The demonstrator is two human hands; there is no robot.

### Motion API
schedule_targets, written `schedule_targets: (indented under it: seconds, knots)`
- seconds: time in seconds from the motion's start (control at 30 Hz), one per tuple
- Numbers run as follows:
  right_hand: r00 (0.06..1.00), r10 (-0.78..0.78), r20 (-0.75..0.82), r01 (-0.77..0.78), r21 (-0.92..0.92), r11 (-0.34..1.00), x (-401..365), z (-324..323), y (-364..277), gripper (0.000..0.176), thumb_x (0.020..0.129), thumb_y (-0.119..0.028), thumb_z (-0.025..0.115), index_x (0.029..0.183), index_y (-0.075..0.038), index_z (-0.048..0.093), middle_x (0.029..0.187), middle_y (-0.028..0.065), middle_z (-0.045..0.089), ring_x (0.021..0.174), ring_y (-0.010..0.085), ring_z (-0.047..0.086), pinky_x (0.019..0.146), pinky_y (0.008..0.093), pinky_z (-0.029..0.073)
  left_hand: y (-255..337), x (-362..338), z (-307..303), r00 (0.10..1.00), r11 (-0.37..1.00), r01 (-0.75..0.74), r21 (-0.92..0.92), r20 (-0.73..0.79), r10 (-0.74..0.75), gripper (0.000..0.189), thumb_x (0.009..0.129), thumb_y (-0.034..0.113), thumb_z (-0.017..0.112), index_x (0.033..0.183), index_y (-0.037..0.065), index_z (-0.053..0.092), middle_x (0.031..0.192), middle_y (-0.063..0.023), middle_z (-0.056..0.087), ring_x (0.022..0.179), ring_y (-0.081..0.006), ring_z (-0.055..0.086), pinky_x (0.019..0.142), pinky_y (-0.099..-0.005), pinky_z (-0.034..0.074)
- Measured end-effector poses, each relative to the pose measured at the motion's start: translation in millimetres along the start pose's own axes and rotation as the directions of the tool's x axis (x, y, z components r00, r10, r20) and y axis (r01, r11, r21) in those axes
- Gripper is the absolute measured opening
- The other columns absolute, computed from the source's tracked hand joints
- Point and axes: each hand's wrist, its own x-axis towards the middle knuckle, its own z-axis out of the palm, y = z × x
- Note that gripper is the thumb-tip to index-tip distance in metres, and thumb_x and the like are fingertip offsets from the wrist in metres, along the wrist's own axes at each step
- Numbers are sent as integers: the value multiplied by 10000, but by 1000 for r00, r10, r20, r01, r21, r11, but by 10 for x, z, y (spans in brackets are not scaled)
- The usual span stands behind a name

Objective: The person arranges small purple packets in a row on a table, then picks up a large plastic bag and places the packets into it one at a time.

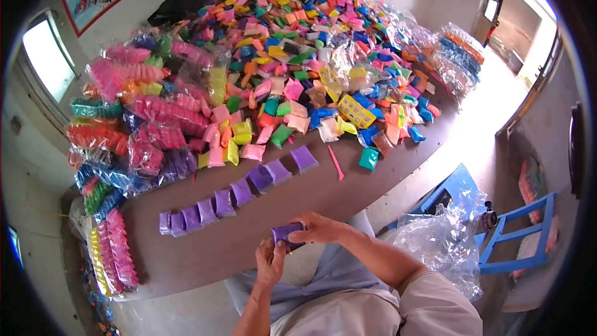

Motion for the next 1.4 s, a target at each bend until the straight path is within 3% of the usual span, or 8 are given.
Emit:
schedule_targets:
  seconds: [0.07,0.17,0.57,0.8,1.0,1.2,1.27,1.4]
  knots:
    - [928,364,80,-372,199,907,-36,-39,-20,558,862,-432,746,1188,1,614,1015,25,652,952,102,570,806,271,469,-130,29,-36,998,996,-69,64,19,68,281,939,243,553,792,8,597,677,-98,534,670,-248,509,660,-377,400]
    - [983,-58,-175,53,-38,998,-3,186,237,519,889,-442,713,1184,-24,624,950,6,640,856,93,567,727,272,468,-141,55,-86,984,973,-166,162,84,154,308,945,268,545,795,5,600,691,-89,538,695,-224,508,664,-363,400]
    - [961,275,0,-275,-19,961,-30,79,65,405,967,-419,597,1047,-27,658,834,12,622,757,104,513,678,301,451,6,52,-172,991,1000,-14,-14,132,16,256,993,227,503,917,10,616,757,53,498,697,-61,408,598,-252,343]
    - [985,-13,-174,4,-52,999,-38,185,16,447,939,-446,621,1115,-35,631,921,106,645,851,186,583,781,350,480,-48,58,-95,973,960,-217,176,124,197,250,1010,203,475,925,8,606,792,47,513,723,-62,419,605,-253,352]
    - [979,24,-202,34,281,959,-60,204,-18,371,927,-315,677,1147,-23,618,951,62,643,878,136,562,784,318,477,-3,42,-107,997,998,-9,62,79,4,235,994,180,487,955,-19,607,793,-38,558,766,-139,468,660,-320,387]
    - [990,56,-128,-45,90,995,-118,183,46,269,939,-189,649,1146,-20,616,937,7,615,899,72,533,760,262,466,-84,76,-40,967,932,-253,261,99,234,175,962,131,514,949,-5,622,761,-92,580,725,-195,512,670,-336,410]
    - [895,-202,-399,118,-225,967,-124,155,143,251,947,-183,623,1130,-12,616,890,7,610,817,60,533,690,258,460,-61,84,9,979,940,-204,273,84,188,141,925,90,526,899,6,636,748,-109,591,705,-240,528,669,-353,422]
    - [765,-16,-644,-330,-414,848,-55,-461,42,284,963,-205,582,1158,2,585,799,135,605,699,206,583,627,349,461,-47,100,33,929,796,-362,485,116,351,93,861,50,561,803,34,631,677,-85,569,633,-251,523,641,-364,409]
